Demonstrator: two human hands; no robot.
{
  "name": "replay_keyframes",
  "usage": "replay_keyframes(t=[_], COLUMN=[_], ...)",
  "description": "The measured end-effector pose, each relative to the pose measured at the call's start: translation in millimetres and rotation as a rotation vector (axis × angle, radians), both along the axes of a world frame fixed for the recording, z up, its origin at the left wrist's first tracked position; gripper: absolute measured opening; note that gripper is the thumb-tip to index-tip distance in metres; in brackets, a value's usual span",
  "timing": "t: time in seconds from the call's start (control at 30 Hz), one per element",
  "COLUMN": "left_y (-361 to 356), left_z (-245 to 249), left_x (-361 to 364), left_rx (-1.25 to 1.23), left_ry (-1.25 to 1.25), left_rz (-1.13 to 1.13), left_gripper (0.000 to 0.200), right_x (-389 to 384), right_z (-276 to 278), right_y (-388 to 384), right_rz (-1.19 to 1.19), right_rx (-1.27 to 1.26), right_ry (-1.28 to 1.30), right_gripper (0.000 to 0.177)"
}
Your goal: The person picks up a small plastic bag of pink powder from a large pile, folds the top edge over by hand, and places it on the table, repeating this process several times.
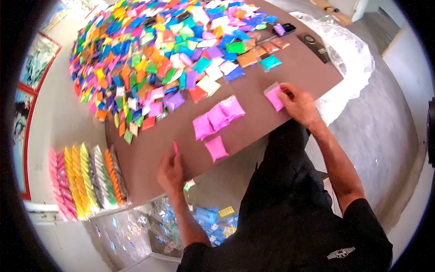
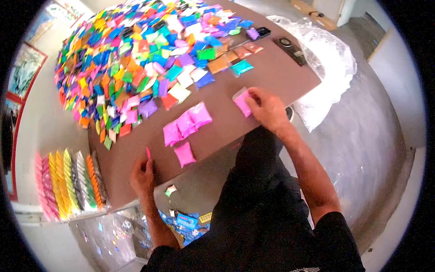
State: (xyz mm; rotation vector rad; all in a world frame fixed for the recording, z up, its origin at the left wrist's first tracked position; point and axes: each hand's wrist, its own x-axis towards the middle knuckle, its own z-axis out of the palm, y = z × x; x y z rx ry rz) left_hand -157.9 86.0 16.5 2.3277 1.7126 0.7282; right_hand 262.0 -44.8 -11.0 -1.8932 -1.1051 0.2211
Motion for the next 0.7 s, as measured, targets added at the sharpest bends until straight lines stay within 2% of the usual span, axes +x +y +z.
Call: replay_keyframes(t=[0.17, 0.23, 0.3, 0.4, 0.5, 0.6, 0.7], left_y=[7.6, 14.7, 29.3, 26.6, 26.7, 31.8, 28.1], left_z=[3.0, -3.3, -29.0, -10.4, -11.2, -24.8, -17.0], left_x=[-3.7, -14.1, -34.2, -25.4, -25.2, -37.2, -27.7], left_rx=[-0.121, -0.117, -0.1, -0.061, -0.068, -0.094, -0.144], left_ry=[-0.02, 0.019, 0.02, 0.168, 0.146, 0.142, 0.095], left_rz=[-0.013, -0.045, -0.075, -0.147, -0.14, -0.107, -0.107], left_gripper=[0.019, 0.019, 0.018, 0.018, 0.019, 0.022, 0.025], right_x=[-10.9, -14.5, -15.8, -12.5, -11.0, -7.4, -6.5], right_z=[-5.1, -11.8, -10.1, -7.2, -9.3, -11.6, -12.7], right_y=[-7.1, -13.3, -18.0, -22.8, -25.2, -24.0, -23.7], right_rz=[-0.128, -0.084, -0.043, 0.106, 0.087, 0.096, 0.1], right_rx=[0.183, 0.308, 0.297, 0.232, 0.186, 0.24, 0.263], right_ry=[-0.091, -0.266, -0.251, -0.377, -0.368, -0.36, -0.342], right_gripper=[0.027, 0.029, 0.033, 0.038, 0.043, 0.04, 0.038])
